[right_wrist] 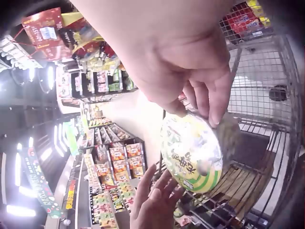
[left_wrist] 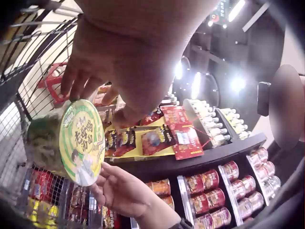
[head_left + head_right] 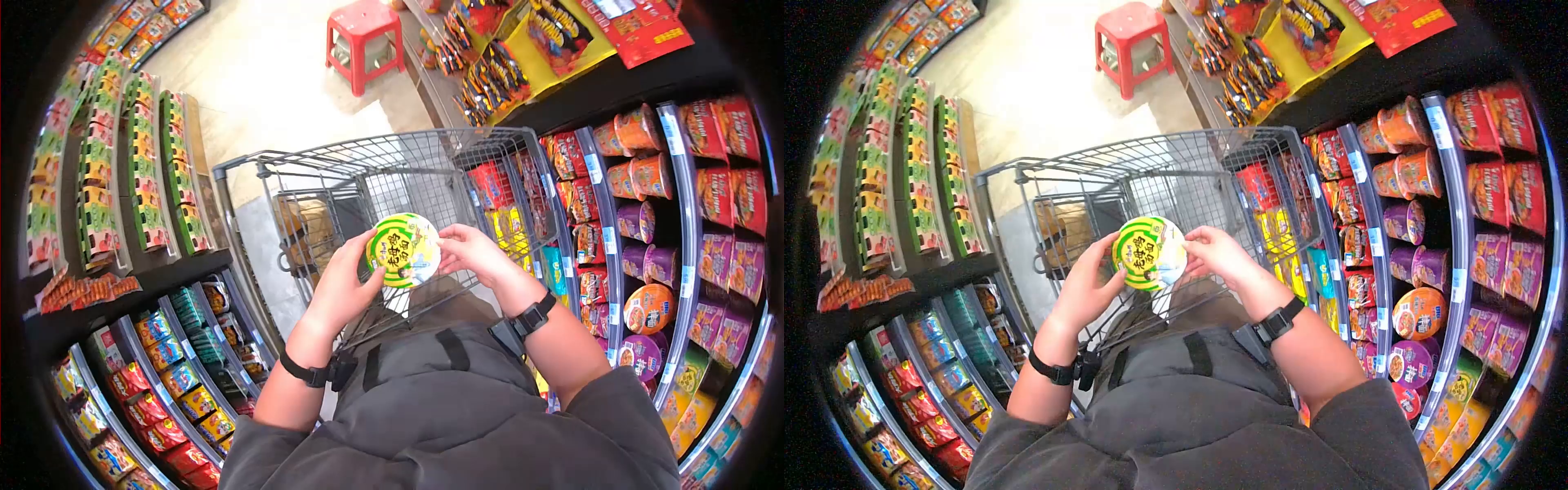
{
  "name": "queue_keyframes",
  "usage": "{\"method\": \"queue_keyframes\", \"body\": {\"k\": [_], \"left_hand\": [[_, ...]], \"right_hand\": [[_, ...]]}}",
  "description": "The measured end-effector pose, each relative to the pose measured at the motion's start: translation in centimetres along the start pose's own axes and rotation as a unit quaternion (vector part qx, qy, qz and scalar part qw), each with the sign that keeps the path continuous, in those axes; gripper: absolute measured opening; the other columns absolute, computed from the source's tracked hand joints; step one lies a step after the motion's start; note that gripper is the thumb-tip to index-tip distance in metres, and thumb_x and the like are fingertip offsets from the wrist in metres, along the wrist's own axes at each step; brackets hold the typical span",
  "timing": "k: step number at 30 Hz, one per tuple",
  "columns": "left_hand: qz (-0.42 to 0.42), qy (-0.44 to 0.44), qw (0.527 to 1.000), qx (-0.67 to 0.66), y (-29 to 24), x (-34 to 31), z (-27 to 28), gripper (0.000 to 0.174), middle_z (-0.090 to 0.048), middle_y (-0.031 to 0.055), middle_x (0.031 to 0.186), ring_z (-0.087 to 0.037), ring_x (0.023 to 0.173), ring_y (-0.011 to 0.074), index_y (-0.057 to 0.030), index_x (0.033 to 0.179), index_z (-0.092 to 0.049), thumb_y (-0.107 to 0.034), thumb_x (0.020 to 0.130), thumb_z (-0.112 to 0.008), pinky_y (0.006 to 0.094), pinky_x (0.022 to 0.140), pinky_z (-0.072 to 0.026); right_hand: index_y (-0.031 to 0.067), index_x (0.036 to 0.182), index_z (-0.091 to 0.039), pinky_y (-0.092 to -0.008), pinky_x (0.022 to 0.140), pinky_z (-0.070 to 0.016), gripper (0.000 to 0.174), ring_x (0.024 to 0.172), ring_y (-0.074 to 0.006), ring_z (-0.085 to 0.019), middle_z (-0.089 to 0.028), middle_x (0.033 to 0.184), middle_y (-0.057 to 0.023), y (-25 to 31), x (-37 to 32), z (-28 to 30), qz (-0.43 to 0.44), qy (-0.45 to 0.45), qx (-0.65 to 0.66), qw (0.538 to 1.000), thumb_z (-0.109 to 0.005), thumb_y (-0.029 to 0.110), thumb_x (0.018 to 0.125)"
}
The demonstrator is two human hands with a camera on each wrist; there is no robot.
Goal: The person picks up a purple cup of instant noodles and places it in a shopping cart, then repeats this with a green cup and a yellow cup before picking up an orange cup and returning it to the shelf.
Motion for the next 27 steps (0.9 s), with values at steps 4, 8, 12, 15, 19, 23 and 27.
{"method": "queue_keyframes", "body": {"k": [4,8,12,15,19,23,27], "left_hand": [[-0.046,-0.013,0.998,-0.03,-3.8,-3.0,3.3,0.064,-0.059,0.0205,0.137,-0.056,0.132,0.0352,-0.0005,0.147,-0.048,-0.015,0.089,-0.073,0.0423,0.113,-0.0425],[-0.116,-0.007,0.992,-0.037,-7.8,-6.7,5.5,0.073,-0.056,0.0199,0.145,-0.052,0.138,0.0328,-0.0017,0.151,-0.045,-0.017,0.087,-0.077,0.0419,0.117,-0.0391],[-0.196,0.023,0.98,-0.034,-11.7,-10.5,6.5,0.087,-0.052,0.0207,0.149,-0.049,0.141,0.0337,-0.0021,0.155,-0.041,-0.019,0.08,-0.084,0.0426,0.119,-0.0367],[-0.243,0.054,0.968,-0.041,-13.9,-12.7,6.1,0.091,-0.05,0.0196,0.152,-0.047,0.144,0.0333,-0.0016,0.156,-0.039,-0.018,0.079,-0.085,0.0425,0.12,-0.0348],[-0.277,0.111,0.954,-0.032,-15.8,-14.3,4.1,0.1,-0.042,0.0203,0.16,-0.041,0.148,0.0329,-0.0017,0.16,-0.033,-0.017,0.077,-0.086,0.0425,0.123,-0.0316],[-0.301,0.165,0.939,-0.008,-17.1,-14.9,1.4,0.106,-0.032,0.0211,0.166,-0.034,0.153,0.034,-0.0001,0.163,-0.022,-0.017,0.079,-0.085,0.0415,0.124,-0.0289],[-0.29,0.219,0.931,-0.022,-17.7,-14.9,-1.1,0.107,-0.031,0.0237,0.166,-0.033,0.154,0.0349,0.0007,0.164,-0.018,-0.02,0.082,-0.084,0.0408,0.125,-0.0264]], "right_hand": [[-0.001,0.129,-0.056,-0.031,0.073,-0.0597,0.037,0.083,-0.0179,-0.071,-0.07,0.097,-0.0107,3.9,-4.8,-2.2,0.046,0.016,0.02,0.999,-0.063,0.025,0.103],[0.0002,0.132,-0.054,-0.0307,0.071,-0.0592,0.038,0.081,-0.0177,-0.07,-0.069,0.095,-0.01,5.7,-9.7,-3.5,0.083,0.038,0.048,0.995,-0.063,0.024,0.103],[0.002,0.132,-0.054,-0.029,0.068,-0.0593,0.037,0.077,-0.0159,-0.07,-0.07,0.093,-0.0084,5.9,-15.0,-4.6,0.122,0.056,0.096,0.986,-0.063,0.024,0.104],[0.0016,0.134,-0.054,-0.0289,0.066,-0.0593,0.038,0.076,-0.0162,-0.071,-0.071,0.096,-0.0095,4.4,-18.6,-5.4,0.153,0.065,0.17,0.971,-0.061,0.023,0.104],[-0.0016,0.139,-0.052,-0.0295,0.063,-0.0595,0.04,0.077,-0.0175,-0.073,-0.074,0.103,-0.012,1.1,-22.9,-6.0,0.175,0.083,0.296,0.935,-0.058,0.021,0.106],[-0.0033,0.13,-0.059,-0.0296,0.067,-0.0608,0.032,0.079,-0.0165,-0.073,-0.075,0.1,-0.011,-1.5,-26.7,-6.2,0.188,0.05,0.321,0.927,-0.056,0.02,0.107],[-0.0025,0.125,-0.062,-0.0288,0.068,-0.0606,0.03,0.079,-0.0162,-0.073,-0.075,0.098,-0.0103,-3.4,-30.3,-5.4,0.204,-0.009,0.335,0.92,-0.055,0.021,0.108]]}}
Point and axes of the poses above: each hand's wrist, its own x-axis towards the middle knuckle, its own z-axis out of the back of the hand, y = z × x, the point moved 10 cm from there along x, towards the middle knuckle
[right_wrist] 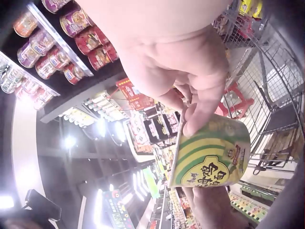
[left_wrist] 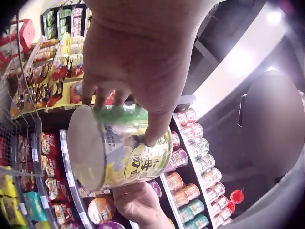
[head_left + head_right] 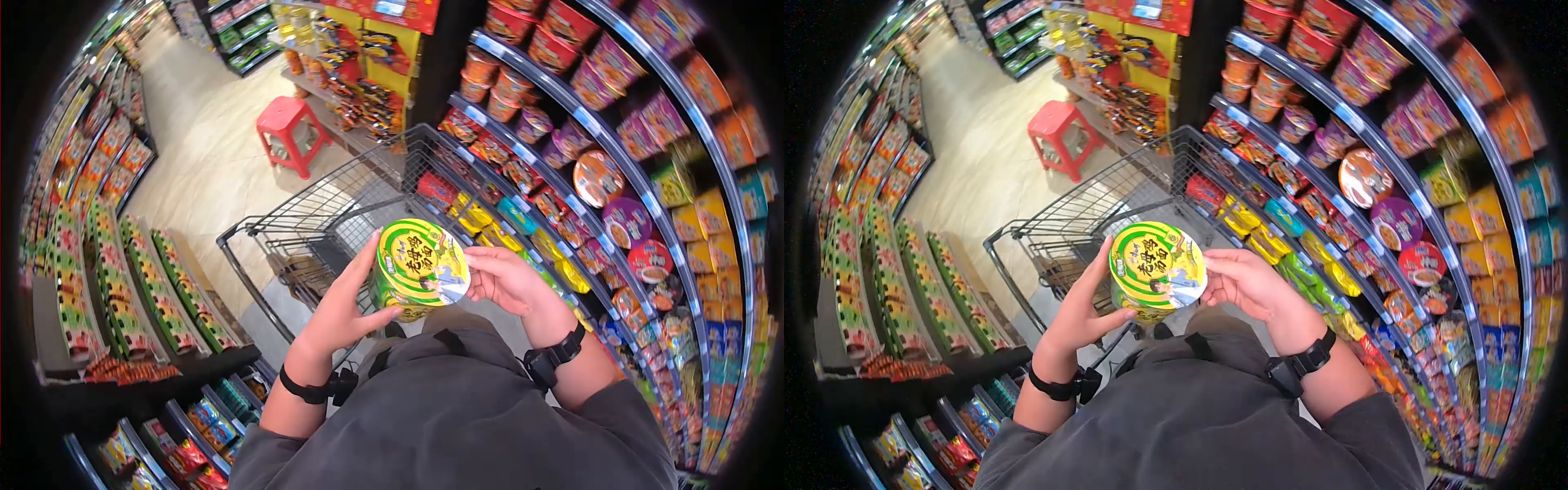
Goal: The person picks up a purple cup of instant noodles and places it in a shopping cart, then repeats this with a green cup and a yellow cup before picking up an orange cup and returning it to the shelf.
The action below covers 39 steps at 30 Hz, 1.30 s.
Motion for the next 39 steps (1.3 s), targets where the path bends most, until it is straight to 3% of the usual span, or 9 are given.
{"method": "queue_keyframes", "body": {"k": [6,12,15,19,22,28,36,37,39], "left_hand": [[-0.008,0.04,0.997,-0.065,-1.5,2.5,-3.4,0.107,-0.037,0.026,0.161,-0.038,0.15,0.0333,0.0003,0.165,-0.012,-0.016,0.085,-0.081,0.0415,0.123,-0.0304],[-0.007,0.085,0.988,-0.127,-2.7,5.6,-7.6,0.107,-0.039,0.0239,0.16,-0.043,0.147,0.0322,-0.0011,0.166,-0.008,-0.013,0.086,-0.079,0.0444,0.122,-0.0323],[-0.008,0.118,0.981,-0.152,-3.9,7.5,-10.9,0.105,-0.04,0.0238,0.159,-0.043,0.147,0.0325,-0.0007,0.165,-0.008,-0.011,0.087,-0.077,0.046,0.121,-0.0329],[-0.019,0.17,0.973,-0.155,-5.4,10.2,-16.7,0.105,-0.041,0.024,0.159,-0.044,0.146,0.032,0.0006,0.165,-0.008,-0.012,0.088,-0.078,0.0461,0.12,-0.0347],[-0.04,0.211,0.966,-0.143,-7.5,11.9,-21.4,0.105,-0.041,0.0238,0.159,-0.045,0.145,0.0321,-0.0005,0.165,-0.008,-0.013,0.088,-0.078,0.0457,0.12,-0.0361],[-0.068,0.277,0.955,-0.083,-11.4,14.9,-30.3,0.106,-0.041,0.0263,0.158,-0.046,0.144,0.0344,-0.0015,0.165,-0.01,-0.014,0.087,-0.08,0.0454,0.118,-0.0389],[-0.121,0.282,0.95,-0.062,-17.5,19.7,-40.8,0.099,-0.041,0.0226,0.155,-0.047,0.141,0.0347,-0.0028,0.164,-0.02,-0.013,0.087,-0.08,0.0448,0.118,-0.0405],[-0.12,0.293,0.946,-0.067,-18.6,20.2,-42.1,0.098,-0.033,0.0198,0.162,-0.039,0.148,0.0296,-0.0011,0.165,-0.018,-0.007,0.086,-0.077,0.0447,0.119,-0.0366],[-0.143,0.286,0.945,-0.065,-20.5,21.1,-44.2,0.098,-0.038,0.0206,0.158,-0.044,0.144,0.0313,-0.0017,0.164,-0.021,-0.008,0.086,-0.079,0.044,0.118,-0.0386]], "right_hand": [[0.0004,0.118,-0.067,-0.0313,0.07,-0.0604,0.029,0.078,-0.0172,-0.072,-0.073,0.093,-0.0082,1.0,-4.6,2.3,0.04,-0.058,-0.021,0.997,-0.055,0.025,0.108],[0.0024,0.116,-0.067,-0.0348,0.079,-0.0586,0.031,0.088,-0.0182,-0.071,-0.069,0.092,-0.0053,1.3,-8.9,5.7,0.082,-0.074,-0.058,0.992,-0.055,0.029,0.108],[0.0027,0.117,-0.067,-0.035,0.083,-0.0573,0.032,0.096,-0.0172,-0.069,-0.068,0.099,-0.0053,1.4,-12.0,8.0,0.11,-0.098,-0.051,0.988,-0.054,0.031,0.109],[0.0017,0.14,-0.059,-0.0361,0.101,-0.0483,0.044,0.121,-0.0181,-0.059,-0.066,0.129,-0.0078,1.0,-16.6,11.8,0.133,-0.113,-0.081,0.981,-0.051,0.032,0.11],[0.0012,0.145,-0.055,-0.0374,0.106,-0.0466,0.047,0.126,-0.0185,-0.057,-0.062,0.138,-0.0085,0.5,-20.4,15.1,0.164,-0.158,-0.048,0.972,-0.051,0.033,0.11],[-0.0025,0.153,-0.044,-0.0422,0.113,-0.0442,0.053,0.138,-0.0231,-0.052,-0.054,0.151,-0.0116,-0.4,-27.4,21.1,0.2,-0.168,0.026,0.965,-0.052,0.027,0.109],[0.0014,0.16,-0.035,-0.042,0.115,-0.0412,0.061,0.142,-0.0217,-0.046,-0.046,0.157,-0.0103,1.7,-37.1,28.5,0.282,-0.204,0.043,0.936,-0.054,0.028,0.108],[0.0011,0.161,-0.033,-0.0428,0.116,-0.04,0.063,0.145,-0.0225,-0.044,-0.044,0.16,-0.0111,2.0,-38.3,29.2,0.293,-0.2,0.049,0.934,-0.055,0.028,0.108],[0.0007,0.161,-0.031,-0.0438,0.118,-0.0382,0.065,0.146,-0.0241,-0.043,-0.041,0.161,-0.012,2.5,-40.5,30.7,0.307,-0.202,0.052,0.929,-0.055,0.028,0.107]]}}
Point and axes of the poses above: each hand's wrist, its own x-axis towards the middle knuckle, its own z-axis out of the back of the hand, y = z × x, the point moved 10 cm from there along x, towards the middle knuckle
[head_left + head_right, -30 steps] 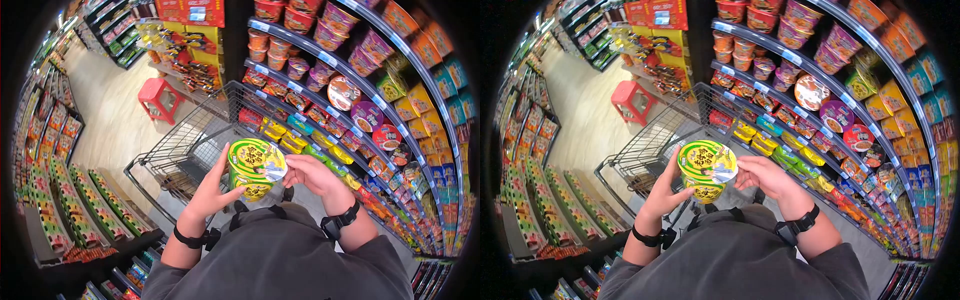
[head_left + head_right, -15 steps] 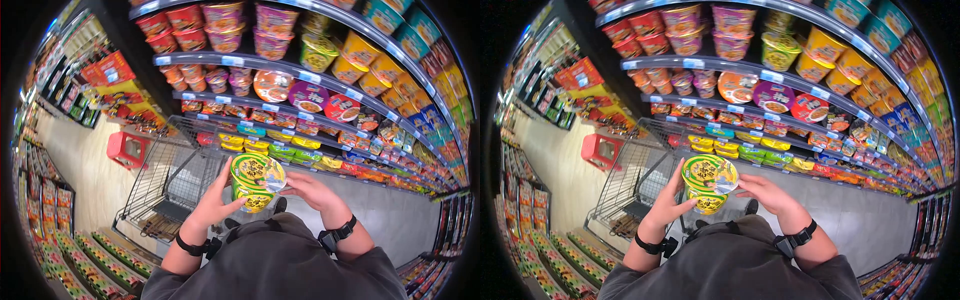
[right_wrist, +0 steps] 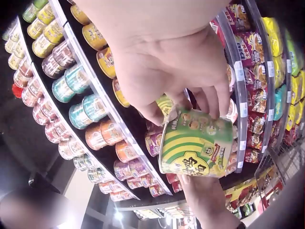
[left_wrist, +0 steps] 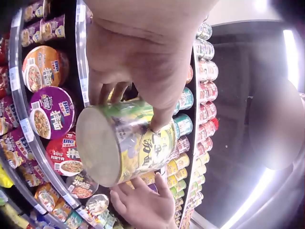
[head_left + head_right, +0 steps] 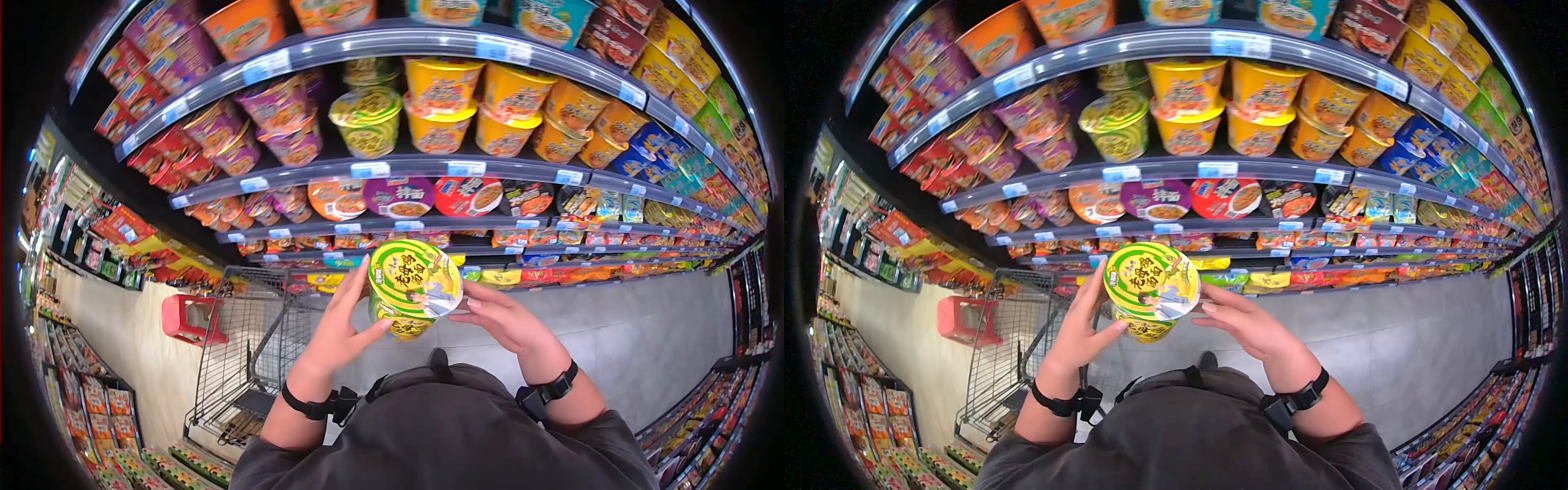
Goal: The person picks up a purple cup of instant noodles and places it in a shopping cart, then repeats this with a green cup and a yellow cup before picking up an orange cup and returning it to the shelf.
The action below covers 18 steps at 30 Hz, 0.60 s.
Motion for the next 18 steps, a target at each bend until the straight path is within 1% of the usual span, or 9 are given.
{"method": "queue_keyframes", "body": {"k": [1,2,4,6,10,14,15,16,18], "left_hand": [[-0.016,-0.01,1.0,0.01,-0.6,1.0,-0.4,0.097,-0.044,0.0215,0.154,-0.048,0.141,0.0329,-0.0023,0.164,-0.023,-0.009,0.085,-0.08,0.0432,0.117,-0.0407],[-0.03,-0.018,0.999,0.027,-0.8,1.9,-0.9,0.097,-0.047,0.0213,0.153,-0.05,0.14,0.032,-0.0015,0.163,-0.025,-0.009,0.084,-0.08,0.0425,0.116,-0.041],[-0.032,-0.024,0.999,0.021,-1.0,3.7,-1.7,0.096,-0.049,0.0213,0.152,-0.051,0.14,0.0318,-0.0008,0.162,-0.026,-0.009,0.084,-0.081,0.0424,0.116,-0.041],[-0.028,-0.045,0.999,0.007,-1.0,4.8,-2.2,0.094,-0.053,0.0209,0.15,-0.055,0.138,0.0307,0.0012,0.16,-0.029,-0.009,0.083,-0.082,0.0427,0.115,-0.0415],[-0.016,-0.081,0.997,0.005,0.6,5.7,-2.4,0.091,-0.052,0.0207,0.15,-0.055,0.136,0.0296,0.0019,0.159,-0.031,-0.01,0.084,-0.082,0.0434,0.115,-0.0433],[-0.065,-0.143,0.987,-0.022,-1.0,6.8,-0.4,0.084,-0.045,0.0197,0.15,-0.054,0.135,0.0301,0.0049,0.156,-0.036,-0.012,0.087,-0.081,0.0432,0.113,-0.0453],[-0.084,-0.161,0.983,-0.021,-1.8,7.0,0.4,0.081,-0.043,0.0192,0.15,-0.053,0.135,0.0306,0.0061,0.155,-0.037,-0.012,0.089,-0.08,0.0428,0.113,-0.0455],[-0.074,-0.163,0.984,-0.009,-2.1,7.1,1.2,0.078,-0.039,0.0194,0.15,-0.05,0.137,0.0303,0.0095,0.152,-0.038,-0.013,0.09,-0.079,0.0427,0.115,-0.0447],[-0.09,-0.178,0.98,-0.003,-2.8,7.9,2.7,0.077,-0.039,0.0198,0.15,-0.049,0.138,0.0299,0.0105,0.152,-0.038,-0.014,0.091,-0.078,0.0426,0.115,-0.0441]], "right_hand": [[0.0002,0.162,-0.029,-0.0449,0.119,-0.0365,0.068,0.148,-0.0257,-0.041,-0.039,0.163,-0.0128,0.9,-0.3,0.8,0.009,0.002,0.006,1.0,-0.056,0.028,0.107],[0.0002,0.162,-0.029,-0.0449,0.119,-0.0365,0.068,0.148,-0.0257,-0.041,-0.039,0.163,-0.0128,1.6,-0.5,1.6,0.01,0.001,0.003,1.0,-0.056,0.028,0.107],[-0.0003,0.163,-0.026,-0.0478,0.121,-0.0334,0.071,0.151,-0.0291,-0.036,-0.034,0.166,-0.0142,3.8,-0.9,2.6,0.048,0.015,0.019,0.999,-0.057,0.028,0.105],[0.0003,0.163,-0.025,-0.0493,0.122,-0.0313,0.072,0.152,-0.0305,-0.034,-0.032,0.167,-0.0143,5.5,-1.1,3.3,0.066,0.022,0.026,0.997,-0.058,0.028,0.105],[0.0017,0.164,-0.025,-0.052,0.124,-0.0258,0.075,0.156,-0.0325,-0.027,-0.029,0.168,-0.0147,8.3,-0.6,3.6,0.095,0.042,0.04,0.994,-0.06,0.026,0.102],[0.0023,0.164,-0.025,-0.052,0.125,-0.0226,0.076,0.157,-0.0322,-0.024,-0.028,0.169,-0.0145,9.6,1.5,3.1,0.11,0.061,0.054,0.991,-0.061,0.024,0.101],[0.002,0.164,-0.024,-0.052,0.126,-0.0214,0.076,0.158,-0.0323,-0.023,-0.026,0.17,-0.0147,10.1,2.2,2.6,0.12,0.084,0.057,0.988,-0.06,0.022,0.1],[0.0016,0.164,-0.023,-0.0519,0.126,-0.0202,0.077,0.158,-0.0324,-0.021,-0.025,0.17,-0.0149,10.6,2.9,2.0,0.13,0.107,0.059,0.984,-0.06,0.02,0.099],[0.0011,0.164,-0.022,-0.0518,0.126,-0.0192,0.078,0.158,-0.0324,-0.02,-0.024,0.17,-0.0151,11.8,4.6,1.1,0.147,0.122,0.061,0.98,-0.06,0.019,0.099]]}}
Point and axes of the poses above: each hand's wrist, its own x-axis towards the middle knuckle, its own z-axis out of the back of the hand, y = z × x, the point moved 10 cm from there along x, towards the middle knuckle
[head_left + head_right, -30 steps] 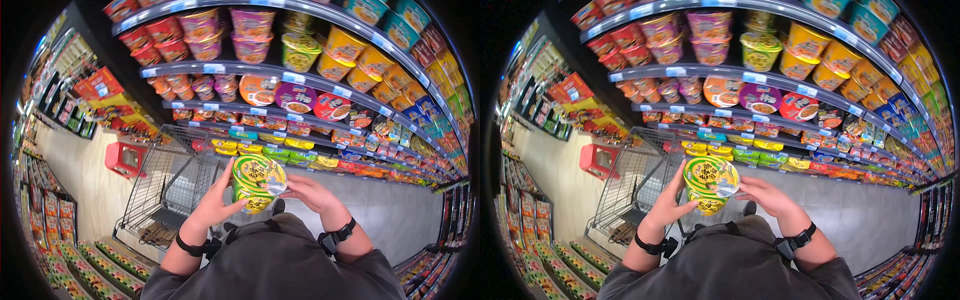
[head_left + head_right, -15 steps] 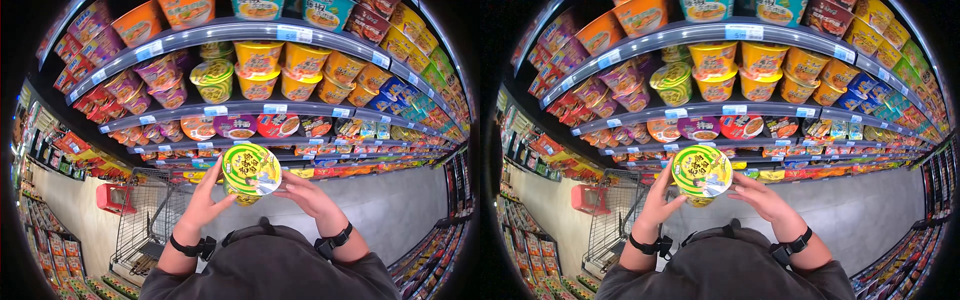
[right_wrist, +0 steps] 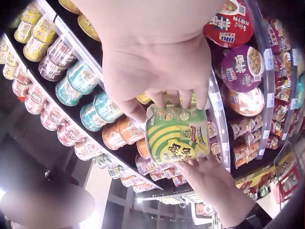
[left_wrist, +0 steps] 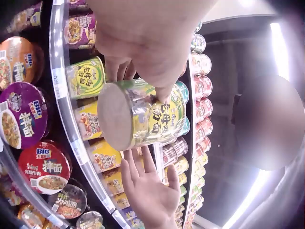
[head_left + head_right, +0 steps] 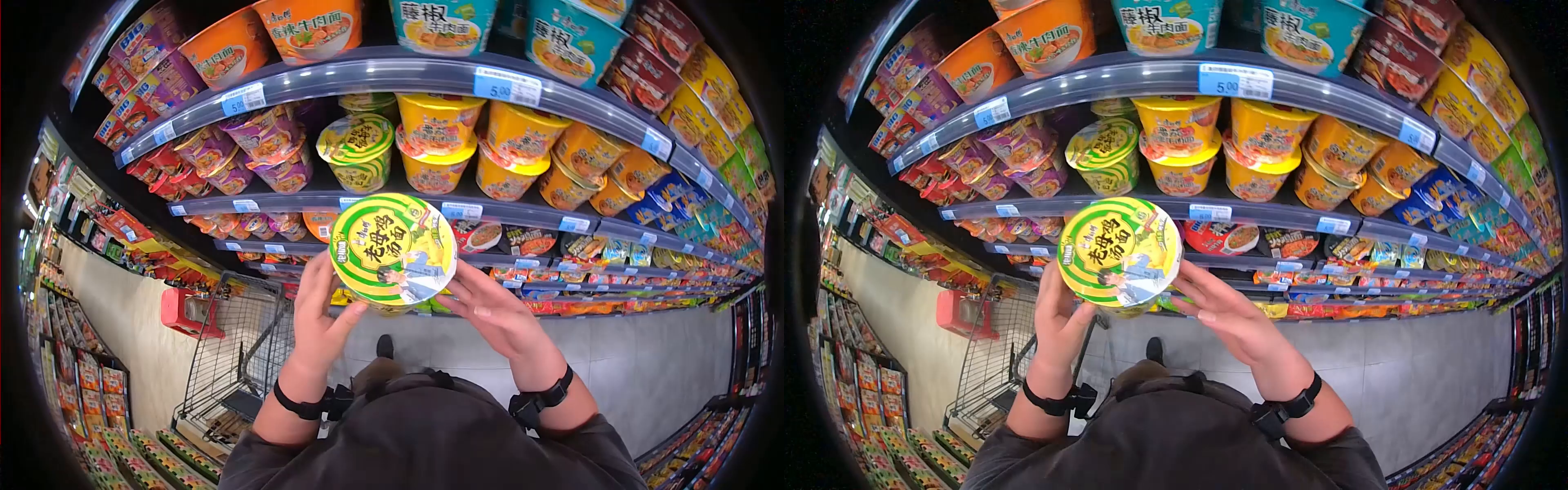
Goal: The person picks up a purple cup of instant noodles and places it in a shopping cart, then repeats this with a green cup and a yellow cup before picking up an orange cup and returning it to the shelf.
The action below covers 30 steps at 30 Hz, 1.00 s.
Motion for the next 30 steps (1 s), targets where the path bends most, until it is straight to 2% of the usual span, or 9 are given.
{"method": "queue_keyframes", "body": {"k": [5,7,9,10,14,17,21,22,30], "left_hand": [[-0.054,-0.031,0.998,0.032,-0.7,4.1,2.9,0.082,-0.038,0.0212,0.152,-0.047,0.139,0.0293,0.0112,0.154,-0.036,-0.017,0.09,-0.079,0.041,0.114,-0.0427],[-0.033,-0.056,0.998,-0.013,-0.2,6.0,3.9,0.086,-0.038,0.0219,0.152,-0.047,0.139,0.0316,0.0097,0.152,-0.038,-0.021,0.086,-0.082,0.0423,0.114,-0.0408],[-0.069,-0.031,0.994,0.075,-0.6,8.3,4.2,0.089,-0.039,0.0226,0.152,-0.045,0.139,0.0347,0.0078,0.151,-0.039,-0.024,0.082,-0.084,0.0441,0.115,-0.0374],[-0.046,-0.042,0.996,0.065,0.2,9.2,4.6,0.092,-0.041,0.0226,0.148,-0.044,0.137,0.0368,0.0068,0.149,-0.04,-0.026,0.077,-0.087,0.0457,0.114,-0.0364],[-0.047,-0.04,0.996,0.063,1.8,12.8,5.3,0.095,-0.045,0.0204,0.142,-0.047,0.131,0.0363,0.004,0.148,-0.039,-0.024,0.073,-0.09,0.0457,0.111,-0.038],[-0.024,-0.037,0.997,0.07,3.8,14.5,5.9,0.095,-0.043,0.0203,0.143,-0.047,0.131,0.0358,0.0035,0.148,-0.038,-0.022,0.073,-0.09,0.0454,0.111,-0.0381],[0.002,-0.025,0.998,-0.05,7.1,16.8,5.4,0.103,-0.04,0.0177,0.148,-0.045,0.139,0.03,0.0024,0.157,-0.025,-0.013,0.077,-0.088,0.0437,0.117,-0.0356],[0.002,-0.015,0.999,-0.042,7.3,17.2,5.2,0.107,-0.039,0.0174,0.15,-0.043,0.142,0.0289,0.0016,0.159,-0.018,-0.01,0.078,-0.087,0.0432,0.119,-0.0338],[-0.042,-0.026,0.997,-0.056,8.1,18.9,4.7,0.112,-0.038,0.0221,0.153,-0.041,0.143,0.0315,0.0021,0.161,-0.012,-0.008,0.078,-0.086,0.0437,0.119,-0.0317]], "right_hand": [[0.0,0.165,-0.015,-0.0509,0.127,-0.0149,0.084,0.16,-0.0317,-0.013,-0.018,0.172,-0.0167,2.9,4.9,-2.0,0.047,0.037,-0.021,0.998,-0.062,0.019,0.097],[-0.0004,0.165,-0.013,-0.0502,0.128,-0.0134,0.086,0.161,-0.0315,-0.012,-0.017,0.172,-0.0172,3.6,6.9,-2.2,0.045,0.034,-0.028,0.998,-0.062,0.017,0.097],[-0.0011,0.165,-0.012,-0.0497,0.128,-0.0125,0.087,0.161,-0.0312,-0.012,-0.016,0.172,-0.0173,4.6,9.0,-2.6,0.063,0.057,-0.033,0.996,-0.062,0.016,0.096],[-0.0015,0.165,-0.012,-0.0494,0.128,-0.0112,0.088,0.161,-0.031,-0.01,-0.015,0.173,-0.0174,4.8,9.9,-2.4,0.066,0.049,-0.035,0.996,-0.062,0.015,0.095],[-0.0021,0.165,-0.011,-0.0499,0.128,-0.0094,0.089,0.161,-0.0303,-0.007,-0.011,0.173,-0.0174,5.2,13.1,-1.9,0.067,0.034,-0.048,0.996,-0.063,0.016,0.094],[-0.0018,0.165,-0.013,-0.0499,0.128,-0.0077,0.089,0.162,-0.03,-0.005,-0.008,0.174,-0.0168,5.3,15.0,-1.4,0.069,0.026,-0.046,0.996,-0.063,0.016,0.093],[-0.0008,0.165,-0.015,-0.0496,0.128,-0.0062,0.088,0.162,-0.0301,-0.003,-0.005,0.175,-0.0155,5.8,17.0,-1.0,0.076,0.002,-0.053,0.996,-0.062,0.016,0.092],[-0.0003,0.165,-0.015,-0.0493,0.128,-0.0056,0.088,0.162,-0.0301,-0.002,-0.004,0.175,-0.0148,5.7,17.4,-0.7,0.074,0.0,-0.058,0.996,-0.062,0.015,0.092],[0.0005,0.165,-0.015,-0.0481,0.128,-0.0068,0.086,0.162,-0.0298,-0.004,-0.006,0.175,-0.0138,4.7,18.0,0.9,0.08,-0.003,-0.07,0.994,-0.06,0.012,0.093]]}}
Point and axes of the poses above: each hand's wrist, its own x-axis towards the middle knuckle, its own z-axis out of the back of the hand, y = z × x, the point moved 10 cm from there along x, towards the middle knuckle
